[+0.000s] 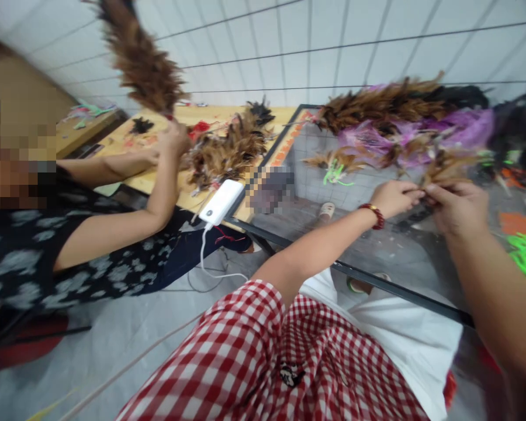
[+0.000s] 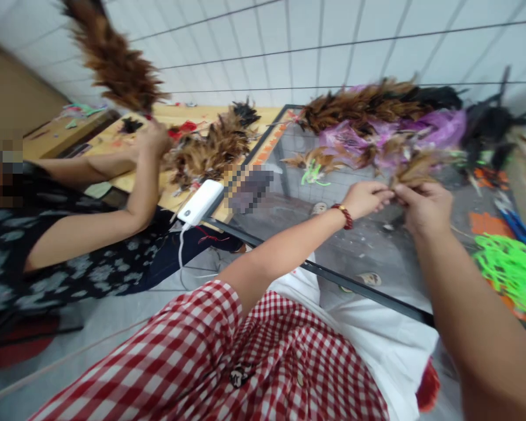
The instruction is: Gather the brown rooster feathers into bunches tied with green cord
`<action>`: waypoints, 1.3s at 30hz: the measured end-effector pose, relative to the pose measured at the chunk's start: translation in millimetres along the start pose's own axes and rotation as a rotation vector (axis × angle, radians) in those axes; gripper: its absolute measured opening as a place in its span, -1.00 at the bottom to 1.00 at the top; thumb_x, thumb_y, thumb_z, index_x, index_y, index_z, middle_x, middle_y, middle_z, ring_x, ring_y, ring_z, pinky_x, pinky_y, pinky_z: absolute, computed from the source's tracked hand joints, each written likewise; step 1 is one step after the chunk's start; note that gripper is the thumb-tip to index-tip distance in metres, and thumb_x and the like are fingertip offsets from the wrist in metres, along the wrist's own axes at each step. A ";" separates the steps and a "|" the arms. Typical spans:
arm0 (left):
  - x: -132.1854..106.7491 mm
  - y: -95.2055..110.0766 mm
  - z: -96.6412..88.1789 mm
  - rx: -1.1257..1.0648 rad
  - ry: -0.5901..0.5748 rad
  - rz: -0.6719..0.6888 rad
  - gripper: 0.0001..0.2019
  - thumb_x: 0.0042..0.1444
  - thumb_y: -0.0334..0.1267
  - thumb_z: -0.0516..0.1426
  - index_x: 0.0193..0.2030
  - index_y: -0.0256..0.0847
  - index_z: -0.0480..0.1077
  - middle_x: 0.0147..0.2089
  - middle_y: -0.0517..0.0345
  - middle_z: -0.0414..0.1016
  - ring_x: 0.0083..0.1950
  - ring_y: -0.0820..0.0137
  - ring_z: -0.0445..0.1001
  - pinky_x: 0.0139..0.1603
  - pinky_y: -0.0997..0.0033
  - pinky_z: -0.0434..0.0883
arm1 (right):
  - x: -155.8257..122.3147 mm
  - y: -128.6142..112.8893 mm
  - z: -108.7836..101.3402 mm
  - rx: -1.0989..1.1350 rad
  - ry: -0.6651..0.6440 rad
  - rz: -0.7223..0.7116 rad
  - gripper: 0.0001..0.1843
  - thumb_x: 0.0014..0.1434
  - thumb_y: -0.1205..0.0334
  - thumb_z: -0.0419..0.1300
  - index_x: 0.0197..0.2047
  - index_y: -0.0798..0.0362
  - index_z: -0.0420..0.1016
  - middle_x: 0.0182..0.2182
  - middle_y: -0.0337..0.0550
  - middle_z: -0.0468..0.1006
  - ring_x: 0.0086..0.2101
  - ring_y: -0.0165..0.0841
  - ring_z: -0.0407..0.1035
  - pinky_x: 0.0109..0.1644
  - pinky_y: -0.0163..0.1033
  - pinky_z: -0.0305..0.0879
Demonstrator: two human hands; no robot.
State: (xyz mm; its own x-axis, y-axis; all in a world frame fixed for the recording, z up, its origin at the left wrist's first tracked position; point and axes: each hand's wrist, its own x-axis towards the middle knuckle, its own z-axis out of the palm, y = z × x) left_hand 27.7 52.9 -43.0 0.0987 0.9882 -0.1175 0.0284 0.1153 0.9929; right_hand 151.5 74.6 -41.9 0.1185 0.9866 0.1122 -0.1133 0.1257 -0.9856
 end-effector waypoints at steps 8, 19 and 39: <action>11.8 18.6 -26.0 -0.484 0.532 0.087 -0.76 0.32 -0.43 0.14 -0.42 -0.21 0.39 -0.55 0.37 0.37 -0.54 0.65 0.29 -0.45 0.63 0.27 | 11.8 -5.0 -3.9 -0.147 0.164 -0.009 -0.62 0.18 0.35 0.27 -0.55 -0.04 0.18 -0.65 -0.41 0.17 -0.62 -0.49 0.04 -0.47 -0.32 0.03; 23.1 9.5 -27.7 -0.505 0.532 0.041 -0.79 0.28 -0.37 0.20 -0.42 -0.24 0.39 -0.55 0.38 0.37 -0.56 0.67 0.31 -0.47 0.65 0.25 | 8.7 -39.5 8.4 -1.317 -0.164 -0.105 -0.71 0.13 -0.01 0.32 -0.29 0.04 0.71 -0.30 0.00 0.68 -0.20 -0.12 0.53 -0.14 -0.13 0.34; -3.0 21.8 -12.4 -0.415 0.208 -0.060 -0.84 0.32 -0.42 0.15 -0.34 -0.29 0.44 -0.45 0.26 0.55 -0.55 0.65 0.42 -0.45 0.62 0.39 | 19.5 -11.6 -10.4 0.041 -0.095 0.076 -0.64 -0.13 0.04 0.52 -0.36 -0.02 0.50 -0.49 -0.35 0.44 -0.52 -0.52 0.22 -0.54 -0.40 0.04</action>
State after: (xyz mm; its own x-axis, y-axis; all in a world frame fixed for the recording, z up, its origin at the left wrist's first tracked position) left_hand 15.7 53.7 -20.9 -0.0937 0.9729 -0.2114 -0.3765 0.1620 0.9122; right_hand 165.3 91.3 -29.6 0.0141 0.9986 0.0505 -0.1592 0.0521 -0.9859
